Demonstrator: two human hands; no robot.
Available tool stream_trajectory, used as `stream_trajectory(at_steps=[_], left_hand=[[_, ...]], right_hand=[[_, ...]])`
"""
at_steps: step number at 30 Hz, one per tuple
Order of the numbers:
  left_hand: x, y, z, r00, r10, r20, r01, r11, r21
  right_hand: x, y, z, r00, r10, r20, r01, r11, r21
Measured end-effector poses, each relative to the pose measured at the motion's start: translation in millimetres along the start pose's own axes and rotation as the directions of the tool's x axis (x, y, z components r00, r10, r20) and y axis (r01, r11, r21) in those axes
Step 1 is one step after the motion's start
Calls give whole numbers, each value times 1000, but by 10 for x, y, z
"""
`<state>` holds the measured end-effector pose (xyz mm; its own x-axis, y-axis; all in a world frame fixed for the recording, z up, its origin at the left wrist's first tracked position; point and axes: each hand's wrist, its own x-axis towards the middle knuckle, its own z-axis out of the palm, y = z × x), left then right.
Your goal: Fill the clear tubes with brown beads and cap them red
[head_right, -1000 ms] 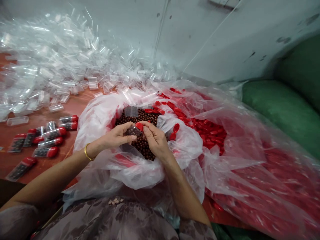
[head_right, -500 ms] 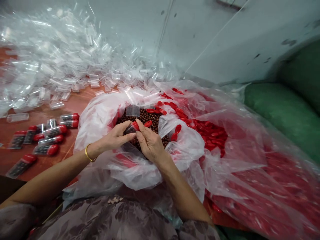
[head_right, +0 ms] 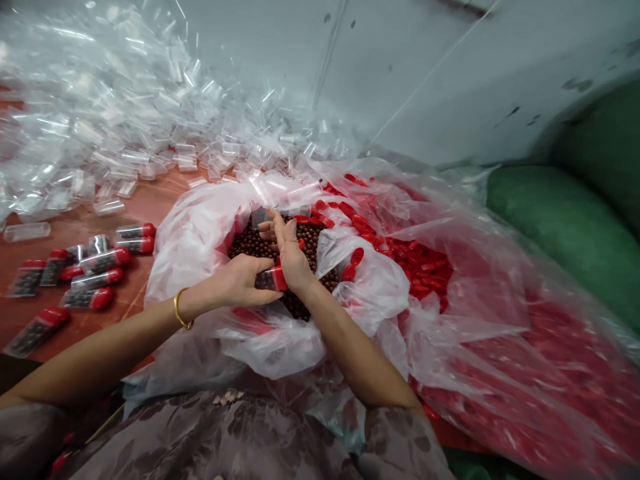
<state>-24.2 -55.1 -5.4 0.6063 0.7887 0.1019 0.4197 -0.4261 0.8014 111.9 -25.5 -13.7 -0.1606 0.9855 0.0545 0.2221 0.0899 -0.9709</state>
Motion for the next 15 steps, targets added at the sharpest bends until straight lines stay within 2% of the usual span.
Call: stream_trajectory(at_steps=[3, 5, 7, 9, 12, 13, 15], left_hand=[[-13, -11, 5, 999, 21, 29, -24, 991, 128], [-19, -25, 7, 997, 51, 64, -60, 988, 142], [-13, -31, 18, 994, 86, 70, -95, 986, 139], [-2, -17, 37, 993, 112, 35, -116, 981, 154], [-63, 21, 26, 981, 157, -111, -136, 975, 176], [-130, 24, -3, 970, 163, -183, -133, 977, 166], [-356, -14, -120, 933, 120, -340, -80, 988, 130]], right_hand=[[-33, 113, -1, 996, 0, 93, 4, 999, -42], [-76, 114, -3, 984, 23, 177, -17, 999, -35], [-114, 46, -3, 981, 48, 191, -47, 999, -6], [-128, -62, -26, 988, 52, 148, -61, 996, 58], [-101, -194, -178, 999, -27, 38, 23, 994, 110], [-86, -209, -265, 997, -76, -15, 77, 995, 68], [-64, -192, -466, 975, -201, -95, 187, 972, -141]])
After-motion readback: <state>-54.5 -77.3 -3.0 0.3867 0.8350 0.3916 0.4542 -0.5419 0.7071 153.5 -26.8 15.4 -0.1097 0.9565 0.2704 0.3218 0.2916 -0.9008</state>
